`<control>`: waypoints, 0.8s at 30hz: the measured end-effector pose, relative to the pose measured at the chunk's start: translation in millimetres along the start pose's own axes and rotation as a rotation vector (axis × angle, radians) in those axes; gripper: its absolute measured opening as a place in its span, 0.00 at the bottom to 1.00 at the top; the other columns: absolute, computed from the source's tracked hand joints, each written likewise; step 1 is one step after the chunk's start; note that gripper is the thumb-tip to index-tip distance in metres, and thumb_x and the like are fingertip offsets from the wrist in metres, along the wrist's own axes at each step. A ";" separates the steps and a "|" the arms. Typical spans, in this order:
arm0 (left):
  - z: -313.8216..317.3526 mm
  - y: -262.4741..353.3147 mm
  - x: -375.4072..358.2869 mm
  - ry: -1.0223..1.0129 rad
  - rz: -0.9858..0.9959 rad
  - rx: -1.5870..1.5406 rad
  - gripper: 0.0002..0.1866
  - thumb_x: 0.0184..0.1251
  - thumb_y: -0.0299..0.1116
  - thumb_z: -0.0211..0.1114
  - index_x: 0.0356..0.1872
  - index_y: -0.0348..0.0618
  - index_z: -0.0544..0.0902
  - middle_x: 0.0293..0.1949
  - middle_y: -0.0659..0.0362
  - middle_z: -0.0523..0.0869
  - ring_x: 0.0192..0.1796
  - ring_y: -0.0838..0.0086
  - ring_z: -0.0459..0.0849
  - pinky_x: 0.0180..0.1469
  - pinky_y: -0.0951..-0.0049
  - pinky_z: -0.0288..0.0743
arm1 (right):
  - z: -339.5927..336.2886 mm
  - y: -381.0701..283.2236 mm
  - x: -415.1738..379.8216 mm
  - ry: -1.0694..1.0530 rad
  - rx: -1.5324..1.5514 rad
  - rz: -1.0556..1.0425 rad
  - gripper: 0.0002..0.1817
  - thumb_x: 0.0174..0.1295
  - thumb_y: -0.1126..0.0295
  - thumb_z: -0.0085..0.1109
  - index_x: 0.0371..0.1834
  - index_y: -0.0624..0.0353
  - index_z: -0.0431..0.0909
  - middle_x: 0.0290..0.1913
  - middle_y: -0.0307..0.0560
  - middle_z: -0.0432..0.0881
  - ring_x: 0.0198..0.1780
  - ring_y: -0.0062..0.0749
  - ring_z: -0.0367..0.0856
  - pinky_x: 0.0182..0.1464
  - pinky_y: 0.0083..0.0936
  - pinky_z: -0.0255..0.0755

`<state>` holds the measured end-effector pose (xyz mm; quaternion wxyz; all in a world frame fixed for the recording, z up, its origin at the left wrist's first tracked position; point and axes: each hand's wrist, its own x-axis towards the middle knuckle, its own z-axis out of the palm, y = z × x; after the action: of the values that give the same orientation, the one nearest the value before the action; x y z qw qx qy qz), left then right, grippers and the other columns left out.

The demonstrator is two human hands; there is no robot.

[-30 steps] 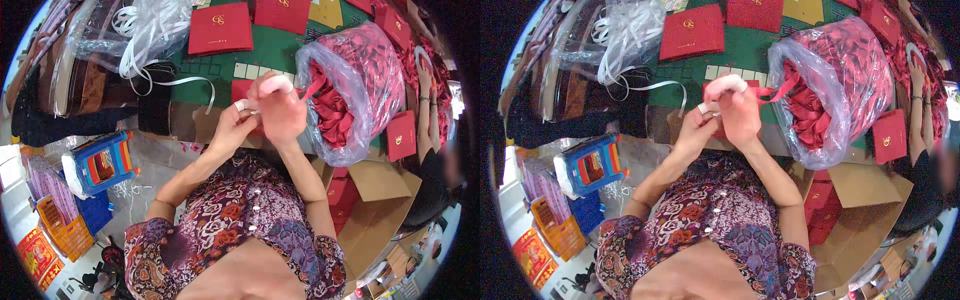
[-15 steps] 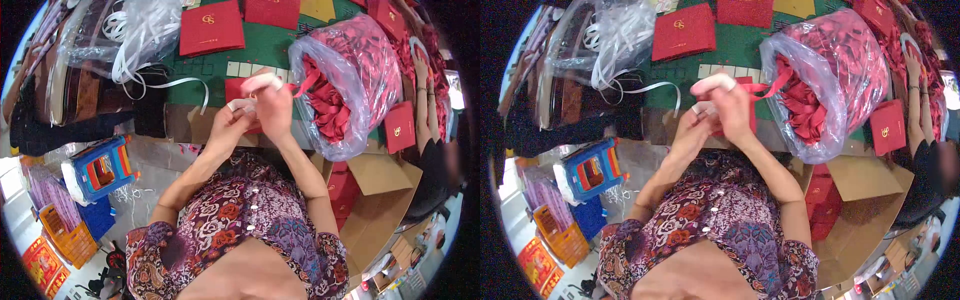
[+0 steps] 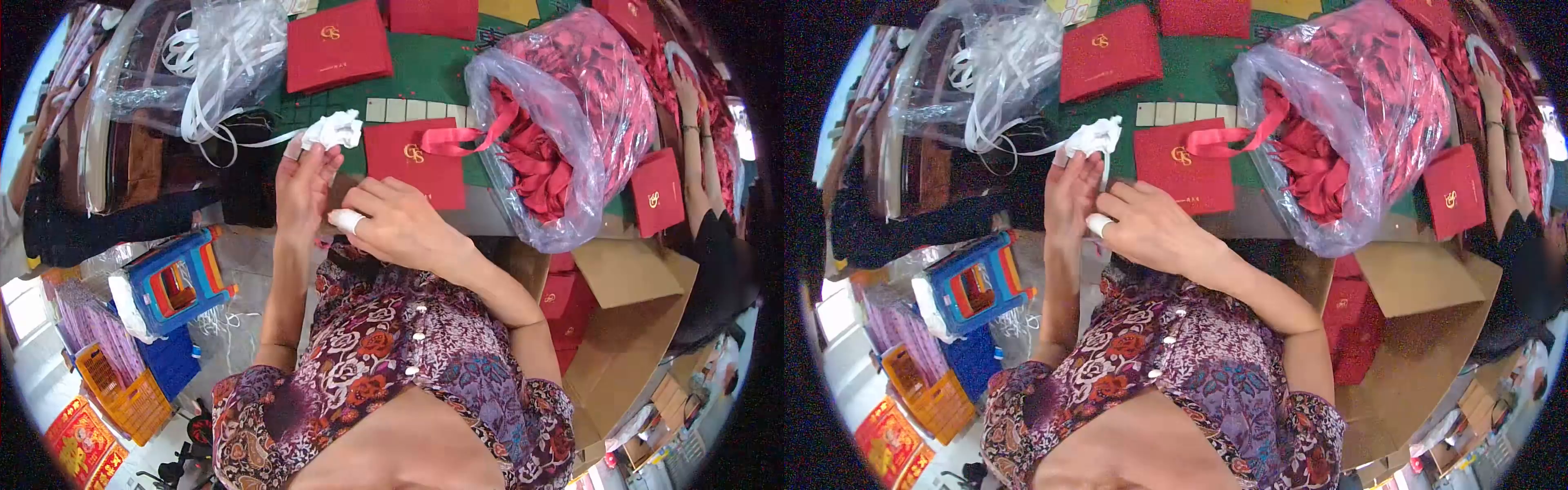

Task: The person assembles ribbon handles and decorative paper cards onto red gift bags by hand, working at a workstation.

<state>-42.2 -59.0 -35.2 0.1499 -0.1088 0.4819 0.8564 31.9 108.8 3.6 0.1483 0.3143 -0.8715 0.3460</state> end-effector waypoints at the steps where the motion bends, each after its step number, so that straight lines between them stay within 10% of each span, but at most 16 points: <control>1: -4.9 -0.1 3.0 0.002 0.020 0.001 0.15 0.76 0.25 0.59 0.60 0.36 0.76 0.52 0.54 0.86 0.47 0.72 0.87 0.51 0.70 0.84 | -1.9 -0.6 -1.1 -0.014 0.008 0.026 0.14 0.52 0.68 0.69 0.43 0.53 0.82 0.37 0.38 0.76 0.41 0.35 0.78 0.41 0.33 0.74; 11: 4.0 42.3 3.7 0.004 0.154 -0.046 0.10 0.73 0.21 0.54 0.51 0.38 0.79 0.45 0.55 0.86 0.43 0.71 0.85 0.43 0.70 0.79 | -14.1 18.6 1.3 0.243 0.335 0.482 0.17 0.64 0.76 0.64 0.56 0.59 0.79 0.52 0.53 0.83 0.53 0.43 0.83 0.54 0.33 0.77; 15: 19.5 44.4 -14.5 -0.160 0.105 -0.020 0.08 0.70 0.19 0.54 0.45 0.39 0.79 0.41 0.56 0.84 0.42 0.71 0.84 0.46 0.70 0.78 | -8.4 33.3 19.4 0.393 0.977 0.684 0.22 0.74 0.71 0.55 0.70 0.63 0.70 0.60 0.48 0.80 0.59 0.30 0.80 0.59 0.28 0.75; 19: 38.1 50.0 -34.1 -0.292 0.174 0.061 0.08 0.68 0.17 0.54 0.40 0.40 0.79 0.41 0.58 0.82 0.44 0.74 0.82 0.47 0.73 0.75 | -30.5 35.6 26.7 0.134 1.099 0.657 0.17 0.74 0.72 0.55 0.63 0.65 0.75 0.56 0.46 0.82 0.55 0.26 0.81 0.57 0.26 0.75; 24: 72.1 85.1 -57.9 -0.531 0.262 -0.086 0.04 0.70 0.24 0.57 0.37 0.44 0.72 0.38 0.55 0.78 0.43 0.71 0.80 0.46 0.72 0.76 | -82.4 -22.6 27.4 0.528 1.130 0.521 0.12 0.64 0.75 0.57 0.50 0.64 0.77 0.47 0.44 0.81 0.48 0.27 0.80 0.54 0.25 0.75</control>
<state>-22.1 -47.6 88.3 0.1543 0.1758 0.3990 0.8866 29.2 141.2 87.2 0.0809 0.0281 -0.5387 0.8381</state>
